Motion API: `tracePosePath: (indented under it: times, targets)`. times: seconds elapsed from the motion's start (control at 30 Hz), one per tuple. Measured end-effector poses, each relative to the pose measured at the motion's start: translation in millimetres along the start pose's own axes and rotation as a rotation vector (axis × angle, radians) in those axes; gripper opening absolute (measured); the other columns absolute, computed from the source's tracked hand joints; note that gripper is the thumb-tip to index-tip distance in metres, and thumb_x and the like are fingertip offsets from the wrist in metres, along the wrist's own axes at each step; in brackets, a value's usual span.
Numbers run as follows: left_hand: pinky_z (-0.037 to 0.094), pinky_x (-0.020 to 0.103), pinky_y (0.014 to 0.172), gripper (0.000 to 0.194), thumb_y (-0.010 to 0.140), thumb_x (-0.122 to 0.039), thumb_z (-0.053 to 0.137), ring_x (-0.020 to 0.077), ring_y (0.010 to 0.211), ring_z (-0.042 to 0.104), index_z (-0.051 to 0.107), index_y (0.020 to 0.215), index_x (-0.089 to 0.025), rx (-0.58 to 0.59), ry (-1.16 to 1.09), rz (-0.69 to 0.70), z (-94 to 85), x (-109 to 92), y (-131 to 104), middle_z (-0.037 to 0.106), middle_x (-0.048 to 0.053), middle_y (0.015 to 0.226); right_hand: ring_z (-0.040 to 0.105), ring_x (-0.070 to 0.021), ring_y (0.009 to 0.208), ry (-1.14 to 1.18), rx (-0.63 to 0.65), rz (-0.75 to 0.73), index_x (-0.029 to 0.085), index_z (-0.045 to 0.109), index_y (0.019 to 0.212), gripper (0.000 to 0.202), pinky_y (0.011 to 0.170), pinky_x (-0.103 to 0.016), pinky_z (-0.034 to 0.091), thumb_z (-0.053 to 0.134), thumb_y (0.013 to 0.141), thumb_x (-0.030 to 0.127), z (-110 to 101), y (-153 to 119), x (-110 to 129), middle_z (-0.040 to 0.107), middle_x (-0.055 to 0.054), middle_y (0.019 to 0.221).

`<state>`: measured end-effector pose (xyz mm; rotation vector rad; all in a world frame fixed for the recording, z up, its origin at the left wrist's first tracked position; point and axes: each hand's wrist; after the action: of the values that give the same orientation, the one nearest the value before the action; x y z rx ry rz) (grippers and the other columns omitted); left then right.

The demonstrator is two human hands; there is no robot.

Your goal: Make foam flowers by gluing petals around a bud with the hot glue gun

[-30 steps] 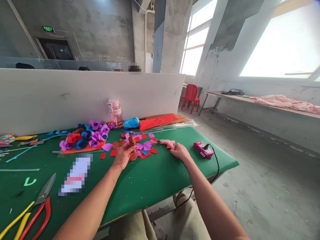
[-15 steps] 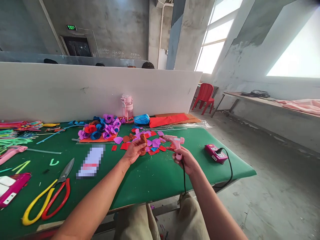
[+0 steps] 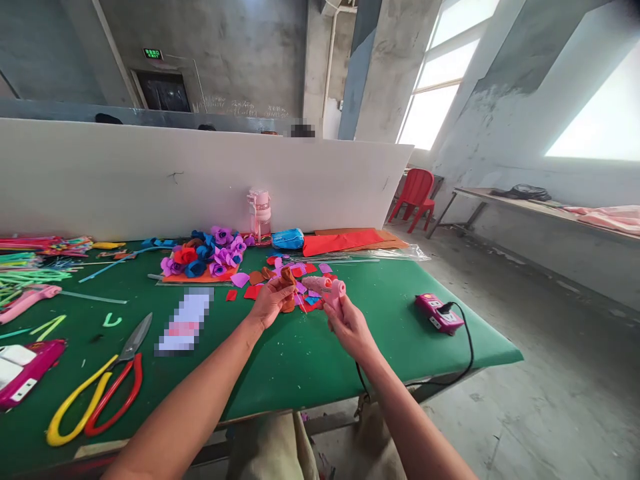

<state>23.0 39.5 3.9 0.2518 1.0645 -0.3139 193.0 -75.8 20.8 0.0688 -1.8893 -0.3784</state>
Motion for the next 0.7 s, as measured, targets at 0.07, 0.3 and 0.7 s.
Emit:
tracePosePath:
  times: [0.07,0.3,0.7]
  targets:
    - [0.041,0.022,0.06,0.028,0.057,-0.024,0.083,0.0064,0.057,0.051,0.069,0.08,-0.014,0.003,-0.002,0.005,0.3,-0.2,0.0,0.064,-0.001,0.07,0.047,-0.0121,0.052,-0.016,0.007,-0.001,0.02,0.053,0.116,0.037,0.049,-0.024,0.036,0.048,0.087,0.044,-0.4,-0.1,1.4,0.059,0.0,0.073]
    - [0.04,0.022,0.06,0.029,0.056,-0.024,0.084,0.007,0.059,0.052,0.069,0.08,-0.014,0.0,0.002,-0.001,1.4,-0.3,0.5,0.064,0.0,0.071,0.046,-0.0132,0.053,-0.062,-0.002,-0.02,0.021,0.051,0.119,0.039,0.049,-0.023,0.036,0.049,0.087,0.042,-0.5,0.9,-0.9,0.061,-0.001,0.073]
    - [0.041,0.023,0.062,0.028,0.057,-0.024,0.083,0.0071,0.061,0.051,0.07,0.079,-0.014,0.002,0.003,0.005,2.3,-1.7,-1.0,0.064,0.0,0.071,0.052,-0.0157,0.061,-0.188,-0.005,-0.044,0.021,0.05,0.12,0.036,0.055,-0.024,0.037,0.046,0.088,0.037,1.4,-0.2,5.9,0.065,-0.003,0.08]
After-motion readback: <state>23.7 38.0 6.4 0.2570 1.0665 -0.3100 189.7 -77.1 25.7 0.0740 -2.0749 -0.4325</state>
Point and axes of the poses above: each hand's wrist, its own y-axis towards the middle knuckle, its own z-axis out of the palm, x = y × z
